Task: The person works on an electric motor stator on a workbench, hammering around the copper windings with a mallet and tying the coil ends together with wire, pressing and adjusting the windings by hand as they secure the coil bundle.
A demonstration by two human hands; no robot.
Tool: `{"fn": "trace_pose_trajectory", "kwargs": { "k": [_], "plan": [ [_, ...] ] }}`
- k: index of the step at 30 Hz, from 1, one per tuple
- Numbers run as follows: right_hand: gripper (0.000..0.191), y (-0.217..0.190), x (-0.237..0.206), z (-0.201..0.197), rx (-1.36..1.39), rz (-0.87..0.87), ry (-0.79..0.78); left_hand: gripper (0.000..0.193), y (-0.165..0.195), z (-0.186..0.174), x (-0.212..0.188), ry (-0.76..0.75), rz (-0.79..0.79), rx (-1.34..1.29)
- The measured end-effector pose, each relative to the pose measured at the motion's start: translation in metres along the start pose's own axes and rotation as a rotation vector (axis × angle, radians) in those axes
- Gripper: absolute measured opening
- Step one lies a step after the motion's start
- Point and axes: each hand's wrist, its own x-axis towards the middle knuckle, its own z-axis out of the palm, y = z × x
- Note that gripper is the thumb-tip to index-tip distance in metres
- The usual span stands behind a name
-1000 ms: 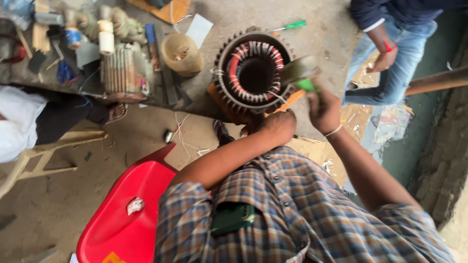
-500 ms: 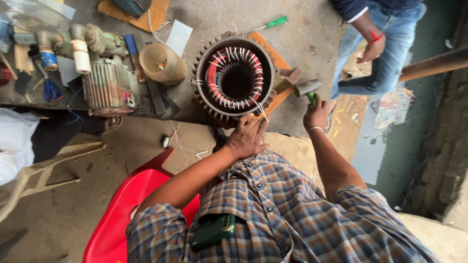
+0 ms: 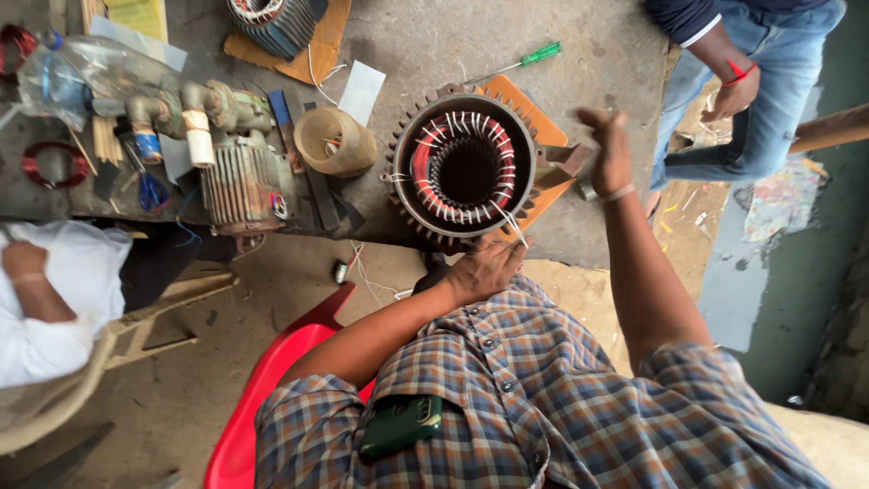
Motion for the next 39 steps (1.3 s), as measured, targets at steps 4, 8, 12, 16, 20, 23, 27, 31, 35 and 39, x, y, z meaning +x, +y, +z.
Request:
{"fn": "trace_pose_trajectory", "kwargs": {
  "k": [4, 8, 12, 16, 20, 23, 27, 31, 35, 39],
  "plan": [
    [0.076, 0.002, 0.002, 0.029, 0.429, 0.168, -0.133, 0.046, -0.002, -0.005, 0.003, -0.029, 0.059, 0.123],
    [0.058, 0.006, -0.012, 0.043, 0.549, 0.076, 0.061, 0.045, -0.004, -0.01, 0.0, -0.06, 0.064, 0.155],
    [0.049, 0.002, -0.031, 0.054, 0.617, 0.048, 0.246, 0.042, -0.019, -0.021, -0.012, -0.024, 0.157, 0.142],
    [0.045, -0.004, -0.065, 0.075, 0.637, -0.06, 0.432, 0.038, -0.046, -0.037, -0.032, -0.012, 0.304, 0.076],
    [0.041, -0.001, -0.103, 0.105, 0.707, -0.152, 0.646, 0.031, -0.084, -0.055, -0.059, 0.105, 0.414, -0.084],
    [0.031, 0.013, -0.134, 0.135, 0.717, -0.27, 0.786, 0.032, -0.122, -0.066, -0.082, 0.084, 0.555, -0.251],
    [0.036, 0.032, -0.177, 0.177, 0.662, -0.311, 0.931, 0.031, -0.168, -0.081, -0.108, -0.047, 0.67, -0.424],
    [0.029, 0.02, -0.203, 0.2, 0.577, -0.237, 0.944, 0.028, -0.185, -0.092, -0.117, -0.013, 0.685, -0.51],
    [0.011, -0.037, -0.228, 0.215, -0.258, -0.109, 0.911, 0.032, -0.175, -0.102, -0.118, -0.143, 0.528, -0.676],
    [0.035, -0.084, -0.218, 0.239, -1.011, -0.493, 0.064, 0.024, -0.161, -0.117, -0.105, -0.299, 0.357, -0.523]
  ]
}}
